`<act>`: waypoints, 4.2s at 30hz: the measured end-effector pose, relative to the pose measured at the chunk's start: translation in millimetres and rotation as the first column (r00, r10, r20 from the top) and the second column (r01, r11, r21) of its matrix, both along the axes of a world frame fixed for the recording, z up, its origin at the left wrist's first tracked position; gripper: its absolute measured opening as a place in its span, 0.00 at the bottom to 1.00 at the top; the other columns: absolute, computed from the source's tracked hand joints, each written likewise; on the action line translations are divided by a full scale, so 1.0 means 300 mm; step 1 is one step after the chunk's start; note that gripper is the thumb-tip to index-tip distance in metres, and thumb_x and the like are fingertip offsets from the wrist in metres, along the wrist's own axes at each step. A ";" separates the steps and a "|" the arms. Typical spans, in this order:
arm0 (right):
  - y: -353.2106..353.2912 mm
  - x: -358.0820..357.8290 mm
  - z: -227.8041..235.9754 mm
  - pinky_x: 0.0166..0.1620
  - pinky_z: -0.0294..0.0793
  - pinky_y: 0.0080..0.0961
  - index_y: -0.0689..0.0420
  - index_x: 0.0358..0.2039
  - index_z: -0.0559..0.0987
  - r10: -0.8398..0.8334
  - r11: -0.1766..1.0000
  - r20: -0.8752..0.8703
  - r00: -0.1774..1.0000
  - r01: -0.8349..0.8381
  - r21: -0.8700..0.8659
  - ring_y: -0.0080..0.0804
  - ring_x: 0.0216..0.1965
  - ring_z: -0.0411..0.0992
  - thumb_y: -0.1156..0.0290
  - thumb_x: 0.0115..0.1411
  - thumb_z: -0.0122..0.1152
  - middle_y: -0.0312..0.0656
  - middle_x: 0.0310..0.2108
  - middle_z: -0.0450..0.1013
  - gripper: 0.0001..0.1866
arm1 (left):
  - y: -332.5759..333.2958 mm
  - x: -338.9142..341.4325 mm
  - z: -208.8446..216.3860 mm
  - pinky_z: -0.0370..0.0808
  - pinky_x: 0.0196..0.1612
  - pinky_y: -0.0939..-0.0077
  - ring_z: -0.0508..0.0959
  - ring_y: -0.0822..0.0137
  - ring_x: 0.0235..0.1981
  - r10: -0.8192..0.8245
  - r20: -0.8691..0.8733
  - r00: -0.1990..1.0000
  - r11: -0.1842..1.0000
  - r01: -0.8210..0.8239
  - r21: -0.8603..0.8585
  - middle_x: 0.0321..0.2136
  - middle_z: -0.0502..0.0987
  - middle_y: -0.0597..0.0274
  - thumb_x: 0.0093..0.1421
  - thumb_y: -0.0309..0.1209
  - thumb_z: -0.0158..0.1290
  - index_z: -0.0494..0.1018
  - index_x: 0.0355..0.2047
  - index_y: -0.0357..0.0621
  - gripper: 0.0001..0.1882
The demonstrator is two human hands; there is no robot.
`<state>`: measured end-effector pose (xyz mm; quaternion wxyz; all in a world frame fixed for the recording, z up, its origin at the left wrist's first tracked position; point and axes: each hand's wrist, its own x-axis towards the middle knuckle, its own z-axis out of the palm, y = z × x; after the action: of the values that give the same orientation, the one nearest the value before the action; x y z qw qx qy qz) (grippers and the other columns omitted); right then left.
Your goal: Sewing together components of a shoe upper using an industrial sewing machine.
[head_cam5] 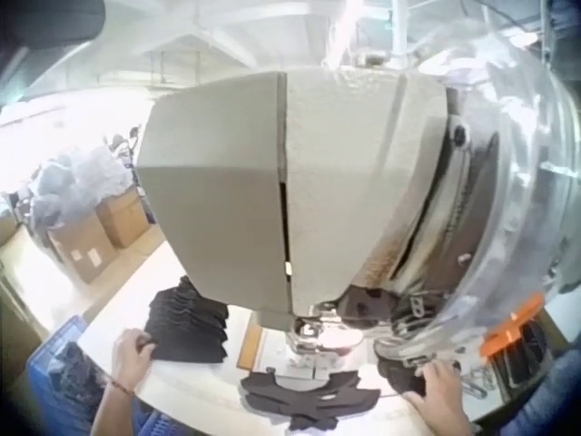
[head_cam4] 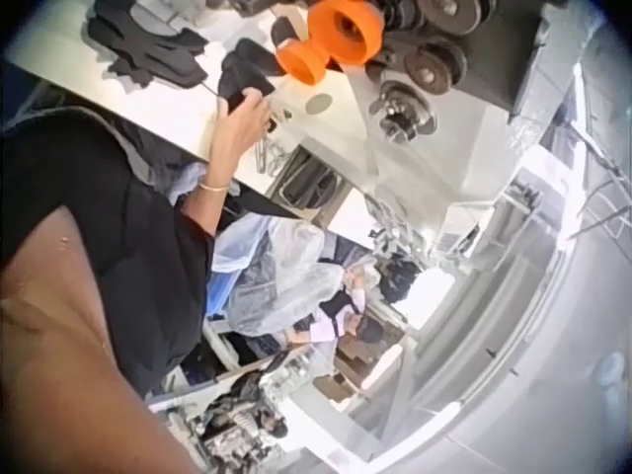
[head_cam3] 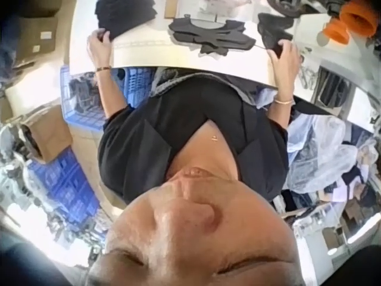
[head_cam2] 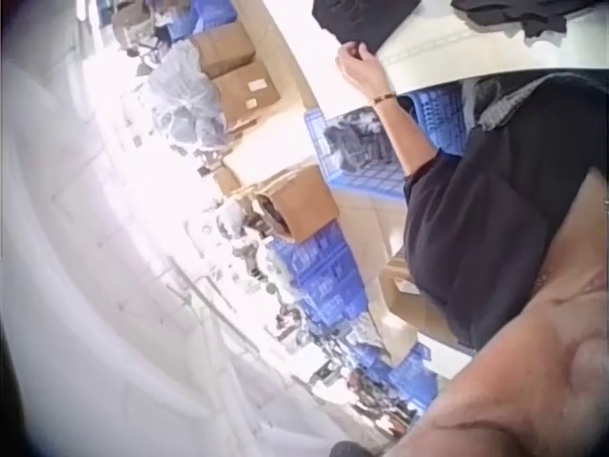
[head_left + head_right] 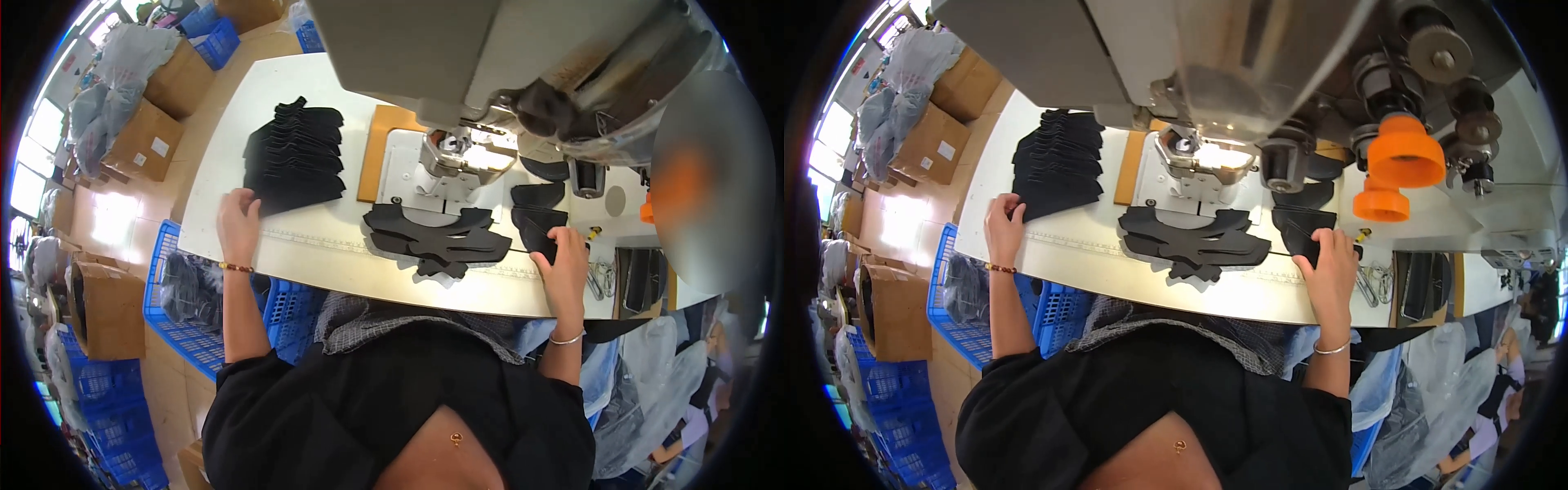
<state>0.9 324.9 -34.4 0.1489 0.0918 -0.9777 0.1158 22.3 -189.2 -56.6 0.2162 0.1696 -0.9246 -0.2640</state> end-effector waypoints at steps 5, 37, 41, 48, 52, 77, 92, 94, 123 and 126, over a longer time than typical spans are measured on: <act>-0.003 -0.003 -0.029 0.40 0.64 0.36 0.55 0.36 0.70 0.002 0.999 -0.022 1.000 -0.003 -0.053 0.42 0.39 0.66 0.72 0.44 0.69 0.41 0.34 0.66 0.20 | 0.271 -0.046 0.087 0.71 0.42 0.65 0.73 0.55 0.39 -0.424 -0.196 0.884 0.880 0.350 -0.321 0.36 0.75 0.56 0.48 0.24 0.61 0.76 0.35 0.41 0.12; -0.240 -0.194 0.279 0.27 0.62 0.34 0.54 0.24 0.80 0.475 0.706 -0.346 0.809 -0.585 -0.399 0.46 0.20 0.67 0.76 0.45 0.59 0.42 0.16 0.70 0.04 | 0.737 -0.162 0.443 0.71 0.21 0.78 0.77 0.64 0.27 -0.837 -0.348 0.423 0.542 0.548 -0.637 0.31 0.76 0.60 0.41 0.18 0.58 0.77 0.28 0.38 0.11; -0.236 -0.192 0.313 0.28 0.58 0.32 0.50 0.17 0.79 0.471 0.760 -0.268 0.840 -0.541 -0.359 0.43 0.17 0.64 0.67 0.48 0.62 0.40 0.15 0.68 0.06 | 0.731 -0.180 0.426 0.72 0.25 0.73 0.75 0.61 0.23 -0.818 -0.358 0.451 0.573 0.583 -0.576 0.32 0.76 0.55 0.34 0.22 0.62 0.73 0.22 0.40 0.12; -0.224 -0.202 0.322 0.21 0.58 0.32 0.53 0.16 0.77 0.564 0.689 -0.317 0.762 -0.646 -0.328 0.42 0.16 0.64 0.64 0.47 0.64 0.39 0.13 0.64 0.09 | 0.691 -0.188 0.370 0.76 0.39 0.65 0.78 0.53 0.32 -0.806 -0.248 0.537 0.575 0.614 -0.541 0.35 0.76 0.52 0.36 0.20 0.61 0.76 0.29 0.39 0.15; -0.229 -0.194 0.337 0.21 0.58 0.32 0.52 0.15 0.77 0.543 0.692 -0.332 0.772 -0.635 -0.344 0.43 0.16 0.64 0.64 0.47 0.64 0.40 0.13 0.64 0.10 | 0.689 -0.191 0.351 0.76 0.40 0.64 0.78 0.52 0.34 -0.803 -0.241 0.546 0.578 0.611 -0.541 0.36 0.76 0.53 0.37 0.20 0.60 0.77 0.30 0.40 0.15; -0.168 -0.296 0.204 0.25 0.65 0.41 0.63 0.10 0.73 0.533 0.775 -0.127 0.836 -0.544 -0.323 0.51 0.20 0.68 0.66 0.46 0.67 0.49 0.14 0.67 0.17 | 0.713 -0.218 0.351 0.75 0.31 0.67 0.78 0.54 0.31 -0.813 -0.303 0.498 0.558 0.515 -0.650 0.33 0.76 0.50 0.34 0.20 0.57 0.74 0.21 0.38 0.09; -0.177 -0.238 0.325 0.25 0.64 0.35 0.60 0.15 0.74 0.436 0.888 0.037 0.899 -0.423 -0.180 0.42 0.19 0.67 0.68 0.49 0.61 0.45 0.17 0.68 0.11 | 0.729 -0.208 0.365 0.72 0.34 0.63 0.76 0.54 0.31 -0.782 -0.319 0.536 0.606 0.532 -0.591 0.34 0.75 0.53 0.39 0.21 0.57 0.76 0.37 0.38 0.20; -0.184 -0.226 0.323 0.22 0.64 0.38 0.61 0.11 0.74 0.476 0.856 -0.180 0.861 -0.501 -0.130 0.47 0.17 0.68 0.67 0.47 0.64 0.46 0.12 0.66 0.15 | 0.713 -0.219 0.352 0.73 0.32 0.65 0.77 0.56 0.32 -0.811 -0.264 0.522 0.540 0.496 -0.680 0.36 0.76 0.54 0.39 0.22 0.58 0.76 0.39 0.42 0.21; -0.296 -0.134 0.258 0.19 0.63 0.35 0.56 0.28 0.75 0.532 0.787 -0.283 0.798 -0.589 -0.183 0.44 0.18 0.69 0.78 0.43 0.60 0.42 0.19 0.69 0.08 | 0.694 -0.202 0.395 0.72 0.34 0.68 0.77 0.57 0.31 -0.839 -0.145 0.524 0.489 0.612 -0.622 0.33 0.77 0.58 0.37 0.25 0.60 0.77 0.31 0.44 0.16; -0.292 -0.127 0.249 0.18 0.65 0.34 0.54 0.25 0.76 0.508 0.799 -0.286 0.812 -0.569 -0.195 0.42 0.17 0.70 0.76 0.45 0.59 0.41 0.18 0.70 0.05 | 0.704 -0.201 0.403 0.72 0.31 0.68 0.77 0.55 0.29 -0.834 -0.194 0.516 0.509 0.585 -0.631 0.30 0.77 0.56 0.37 0.22 0.58 0.77 0.30 0.44 0.16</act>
<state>-37.1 237.2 40.2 0.2277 0.3583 -0.8624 0.2757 -38.2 22.1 64.3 0.3380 -0.3721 -0.8562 -0.1196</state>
